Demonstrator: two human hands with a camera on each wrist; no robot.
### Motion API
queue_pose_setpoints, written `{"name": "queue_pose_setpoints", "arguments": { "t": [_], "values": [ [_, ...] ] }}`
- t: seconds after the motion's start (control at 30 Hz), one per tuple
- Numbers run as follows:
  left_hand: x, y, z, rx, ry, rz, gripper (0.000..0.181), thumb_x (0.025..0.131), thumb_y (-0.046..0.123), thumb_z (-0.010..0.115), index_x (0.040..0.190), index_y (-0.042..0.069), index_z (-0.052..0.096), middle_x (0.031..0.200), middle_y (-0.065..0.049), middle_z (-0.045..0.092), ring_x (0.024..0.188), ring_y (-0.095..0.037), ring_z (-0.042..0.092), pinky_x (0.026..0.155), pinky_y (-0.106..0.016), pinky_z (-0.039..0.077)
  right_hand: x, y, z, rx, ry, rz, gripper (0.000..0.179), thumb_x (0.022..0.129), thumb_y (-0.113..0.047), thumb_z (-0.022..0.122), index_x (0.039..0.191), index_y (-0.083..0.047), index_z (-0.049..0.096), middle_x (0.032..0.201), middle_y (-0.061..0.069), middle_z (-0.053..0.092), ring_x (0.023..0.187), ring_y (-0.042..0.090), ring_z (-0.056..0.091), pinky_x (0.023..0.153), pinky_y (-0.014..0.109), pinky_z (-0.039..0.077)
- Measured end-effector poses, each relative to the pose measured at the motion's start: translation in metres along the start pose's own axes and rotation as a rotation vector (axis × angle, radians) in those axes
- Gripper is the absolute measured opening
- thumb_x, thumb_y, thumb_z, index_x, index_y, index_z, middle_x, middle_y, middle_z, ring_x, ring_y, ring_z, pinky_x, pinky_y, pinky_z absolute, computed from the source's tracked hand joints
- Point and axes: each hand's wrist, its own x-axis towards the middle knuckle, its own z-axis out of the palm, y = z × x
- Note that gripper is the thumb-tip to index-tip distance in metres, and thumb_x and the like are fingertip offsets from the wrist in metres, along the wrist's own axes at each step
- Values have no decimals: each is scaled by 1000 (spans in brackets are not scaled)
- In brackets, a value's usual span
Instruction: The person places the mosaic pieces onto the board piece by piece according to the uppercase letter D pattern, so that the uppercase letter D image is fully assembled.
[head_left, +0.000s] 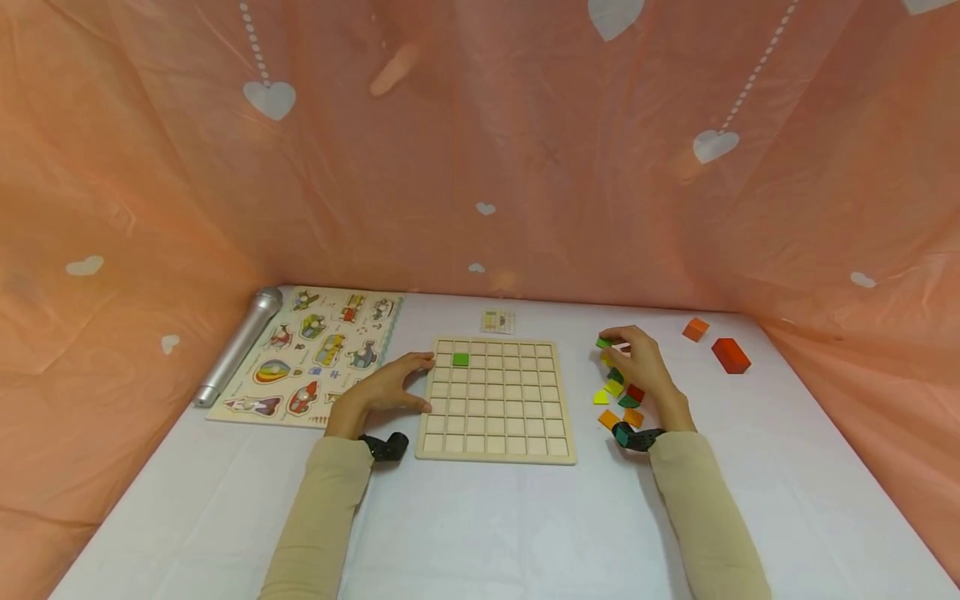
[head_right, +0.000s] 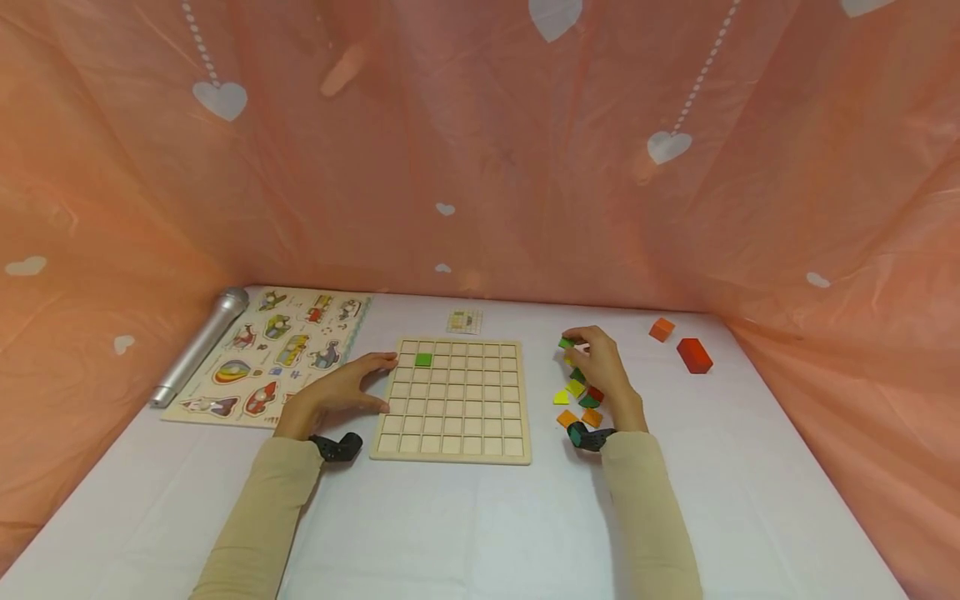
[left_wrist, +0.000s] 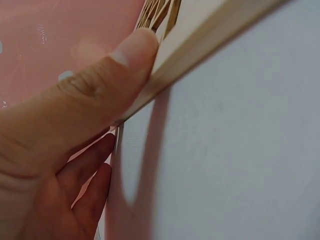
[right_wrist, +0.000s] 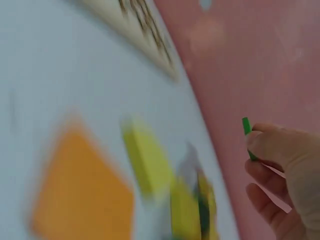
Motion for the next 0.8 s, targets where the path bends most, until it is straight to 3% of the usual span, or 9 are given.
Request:
{"name": "queue_pose_setpoints", "arguments": {
  "t": [0.13, 0.23, 0.5, 0.8],
  "values": [
    [-1, -1, 1, 8, 6, -12, 77, 73, 21, 80, 134, -7, 43, 147, -20, 32, 137, -37, 23, 113, -48, 20, 12, -25, 21, 53, 32, -133, 24, 85, -1, 65, 108, 2, 65, 106, 17, 61, 98, 32, 58, 82, 48, 51],
    [-2, 0, 1, 7, 10, -15, 77, 73, 22, 80, 135, -6, 43, 147, -19, 32, 137, -37, 23, 113, -48, 19, 21, -43, 39, 91, 12, -172, 22, 85, -2, 65, 107, -1, 66, 107, 15, 61, 100, 30, 58, 83, 47, 51],
    [-1, -1, 2, -5, 13, -19, 77, 73, 21, 80, 135, -6, 43, 147, -19, 32, 137, -37, 23, 113, -47, 19, 32, -82, 87, 197, -98, -207, 15, 88, -5, 63, 101, -2, 68, 108, 13, 62, 102, 29, 57, 85, 42, 51],
    [-1, -1, 1, -20, 7, -17, 78, 73, 21, 80, 135, -7, 43, 147, -20, 31, 138, -37, 22, 113, -48, 19, 35, -94, 128, 208, -154, -182, 11, 85, -4, 66, 95, -3, 70, 103, 8, 63, 97, 23, 60, 84, 27, 53]
  ]
}}
